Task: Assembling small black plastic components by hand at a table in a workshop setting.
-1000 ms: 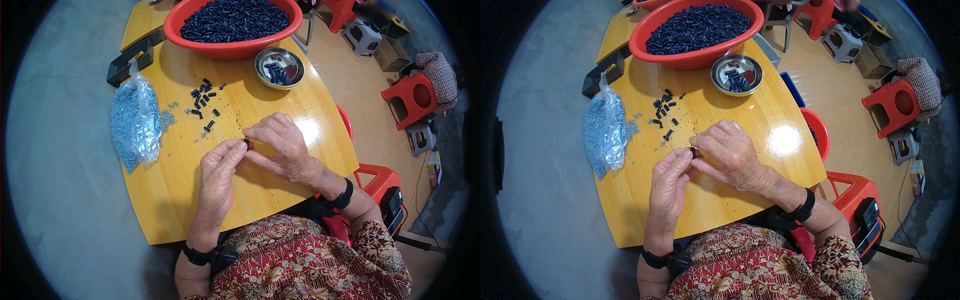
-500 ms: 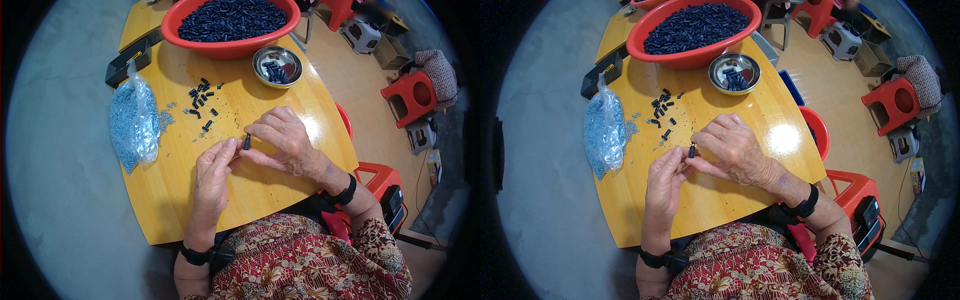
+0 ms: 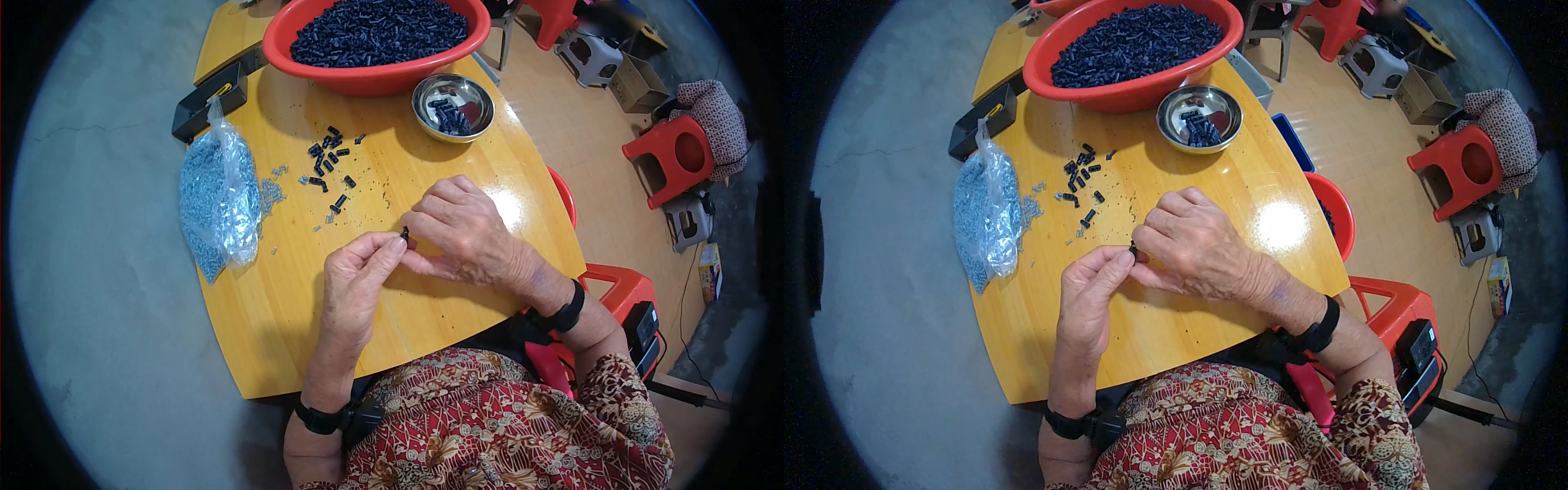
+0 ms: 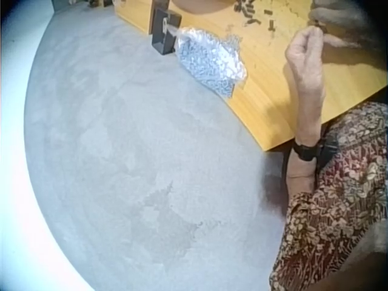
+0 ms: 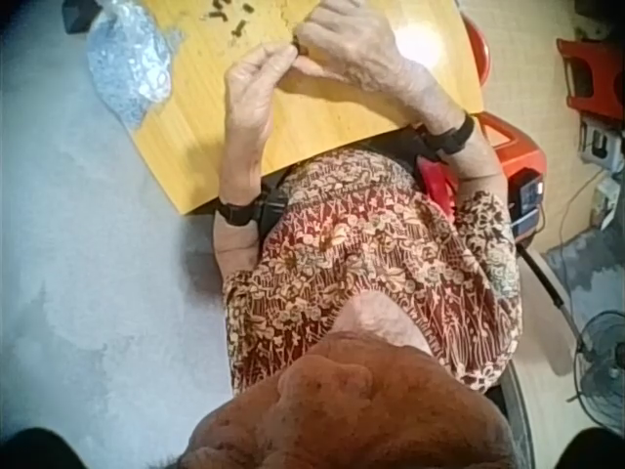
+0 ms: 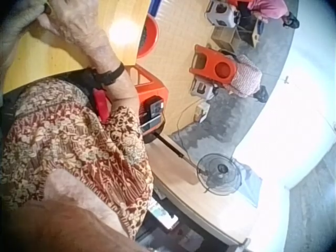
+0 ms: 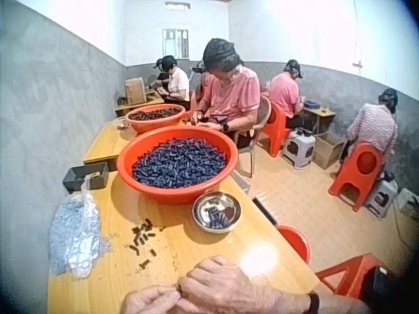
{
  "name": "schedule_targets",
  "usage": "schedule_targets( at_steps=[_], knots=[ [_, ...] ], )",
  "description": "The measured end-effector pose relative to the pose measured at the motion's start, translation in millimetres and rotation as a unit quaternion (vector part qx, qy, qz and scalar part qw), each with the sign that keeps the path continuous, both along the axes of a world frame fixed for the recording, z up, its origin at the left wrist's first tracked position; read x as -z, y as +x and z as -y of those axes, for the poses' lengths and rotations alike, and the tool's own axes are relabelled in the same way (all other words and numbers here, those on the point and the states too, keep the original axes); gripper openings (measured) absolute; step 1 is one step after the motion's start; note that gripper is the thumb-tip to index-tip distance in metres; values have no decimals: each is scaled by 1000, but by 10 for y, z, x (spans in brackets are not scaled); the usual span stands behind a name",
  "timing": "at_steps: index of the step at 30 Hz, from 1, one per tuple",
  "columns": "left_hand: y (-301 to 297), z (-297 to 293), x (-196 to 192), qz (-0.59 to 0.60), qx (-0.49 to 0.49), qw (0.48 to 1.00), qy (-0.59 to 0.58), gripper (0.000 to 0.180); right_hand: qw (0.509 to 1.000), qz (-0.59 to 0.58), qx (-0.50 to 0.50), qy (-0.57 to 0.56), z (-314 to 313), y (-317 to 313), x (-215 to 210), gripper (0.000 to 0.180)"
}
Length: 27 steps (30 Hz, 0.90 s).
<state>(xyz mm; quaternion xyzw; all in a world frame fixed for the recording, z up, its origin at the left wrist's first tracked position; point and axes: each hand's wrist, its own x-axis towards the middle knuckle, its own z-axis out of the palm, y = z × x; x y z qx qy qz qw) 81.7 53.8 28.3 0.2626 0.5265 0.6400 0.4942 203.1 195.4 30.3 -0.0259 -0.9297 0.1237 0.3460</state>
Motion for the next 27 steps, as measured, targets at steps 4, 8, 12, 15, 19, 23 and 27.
schedule_targets(
  at_steps=[4, 8, 12, 15, 19, 23, 27],
  knots=[
    [16, -5, -5, -10, 12, 1000, 7, 19, 998, 38, -34, 30, -55, -3, -14, 27],
    [37, -12, 29, -32, 2, 999, -9, 18, 996, 46, -48, 60, -85, 14, -38, 26],
    [64, -15, 62, -36, -4, 999, -12, 17, 994, 46, -60, 75, -89, 25, -6, 26],
    [64, -6, 119, -40, -8, 999, -16, 17, 995, 44, -63, 69, -86, 27, 10, 25],
    [80, 5, 118, -42, 5, 999, -15, 19, 994, 61, -69, 66, -100, 26, 25, 24],
    [61, 1, 116, -77, 14, 996, -34, 19, 992, 68, -75, 71, -139, 38, -1, 25],
    [75, -20, 96, -28, 32, 998, -41, 18, 992, 70, -78, 63, -152, 47, -36, 26]
  ],
)
